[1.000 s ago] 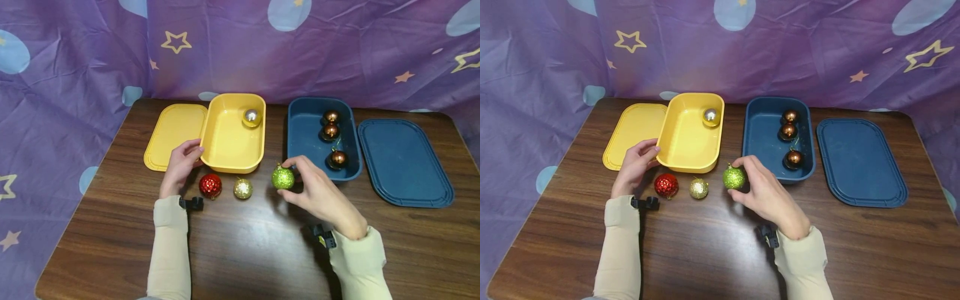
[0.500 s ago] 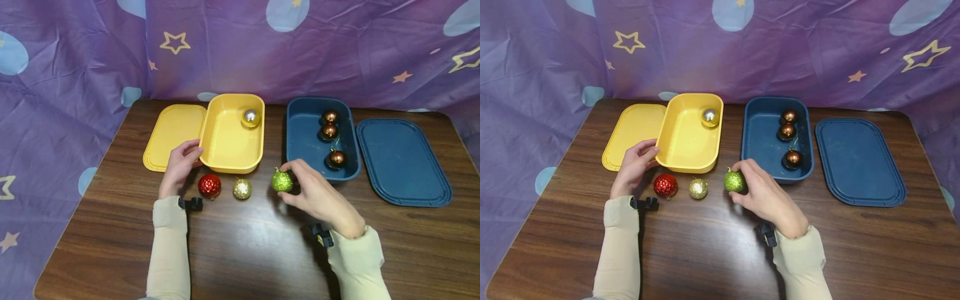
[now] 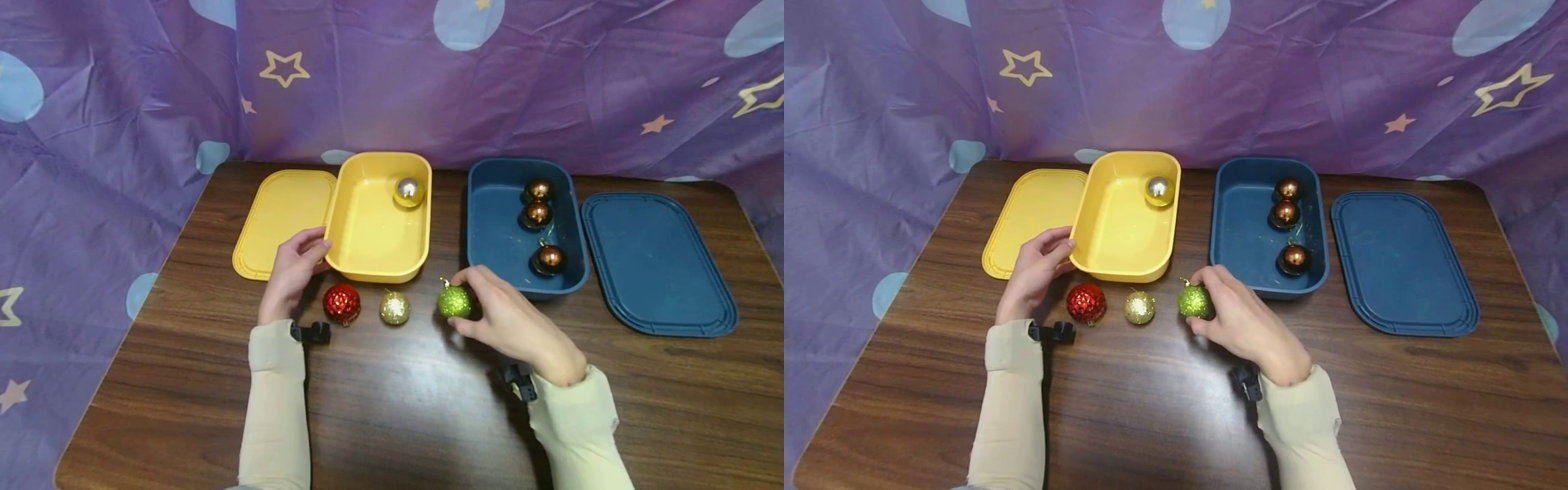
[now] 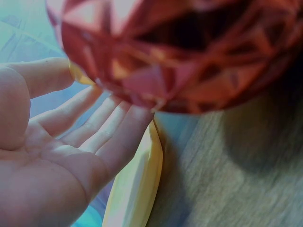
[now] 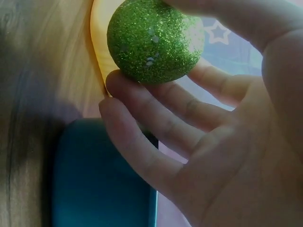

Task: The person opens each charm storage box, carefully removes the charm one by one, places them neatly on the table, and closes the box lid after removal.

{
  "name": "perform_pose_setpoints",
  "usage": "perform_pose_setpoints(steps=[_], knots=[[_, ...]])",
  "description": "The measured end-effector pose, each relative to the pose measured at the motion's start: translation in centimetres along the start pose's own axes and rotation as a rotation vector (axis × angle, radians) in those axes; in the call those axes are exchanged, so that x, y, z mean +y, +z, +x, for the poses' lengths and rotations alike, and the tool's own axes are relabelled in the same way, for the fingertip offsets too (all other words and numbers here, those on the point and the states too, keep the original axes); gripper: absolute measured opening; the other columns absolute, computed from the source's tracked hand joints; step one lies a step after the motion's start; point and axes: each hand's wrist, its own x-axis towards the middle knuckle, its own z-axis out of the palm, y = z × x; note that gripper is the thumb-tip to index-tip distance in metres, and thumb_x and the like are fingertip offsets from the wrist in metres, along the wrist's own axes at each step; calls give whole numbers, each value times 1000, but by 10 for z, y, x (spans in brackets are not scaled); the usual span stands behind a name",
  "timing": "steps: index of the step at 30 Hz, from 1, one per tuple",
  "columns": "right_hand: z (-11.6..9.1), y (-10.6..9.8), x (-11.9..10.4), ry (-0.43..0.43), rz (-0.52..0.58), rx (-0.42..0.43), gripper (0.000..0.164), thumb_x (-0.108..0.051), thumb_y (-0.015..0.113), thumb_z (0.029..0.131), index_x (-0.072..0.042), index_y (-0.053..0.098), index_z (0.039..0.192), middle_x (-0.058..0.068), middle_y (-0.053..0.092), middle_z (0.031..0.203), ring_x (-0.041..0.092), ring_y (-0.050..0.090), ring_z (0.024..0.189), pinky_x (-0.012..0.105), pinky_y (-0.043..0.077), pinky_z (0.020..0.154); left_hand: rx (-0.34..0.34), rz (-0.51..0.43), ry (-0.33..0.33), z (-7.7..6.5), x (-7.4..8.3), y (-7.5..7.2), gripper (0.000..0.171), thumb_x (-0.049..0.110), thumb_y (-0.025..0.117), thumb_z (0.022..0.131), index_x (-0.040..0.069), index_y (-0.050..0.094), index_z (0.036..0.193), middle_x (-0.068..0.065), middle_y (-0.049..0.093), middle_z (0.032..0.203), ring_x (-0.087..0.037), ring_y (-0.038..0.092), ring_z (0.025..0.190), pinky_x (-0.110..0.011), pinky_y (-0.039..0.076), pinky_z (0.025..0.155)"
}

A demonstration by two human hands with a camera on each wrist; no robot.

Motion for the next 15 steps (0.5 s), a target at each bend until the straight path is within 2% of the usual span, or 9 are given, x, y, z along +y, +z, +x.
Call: perform_pose_setpoints(steps=[7,15], knots=[[0,0,-1,6,8,-42,43,-18,76,80,-6,55,116,9,60,111,23,60,97,43,53,86,2,5,-6,0,0,-1,41,12,53,98,0,49,137,-24,55,131,-20,60,102,-22,55,77],[1,5,-2,8,-9,-85,43,-18,74,81,-3,54,116,11,60,111,19,58,90,36,52,79,4,10,-13,0,0,-1,41,12,53,98,1,49,138,-22,55,131,-18,59,101,-24,55,78]])
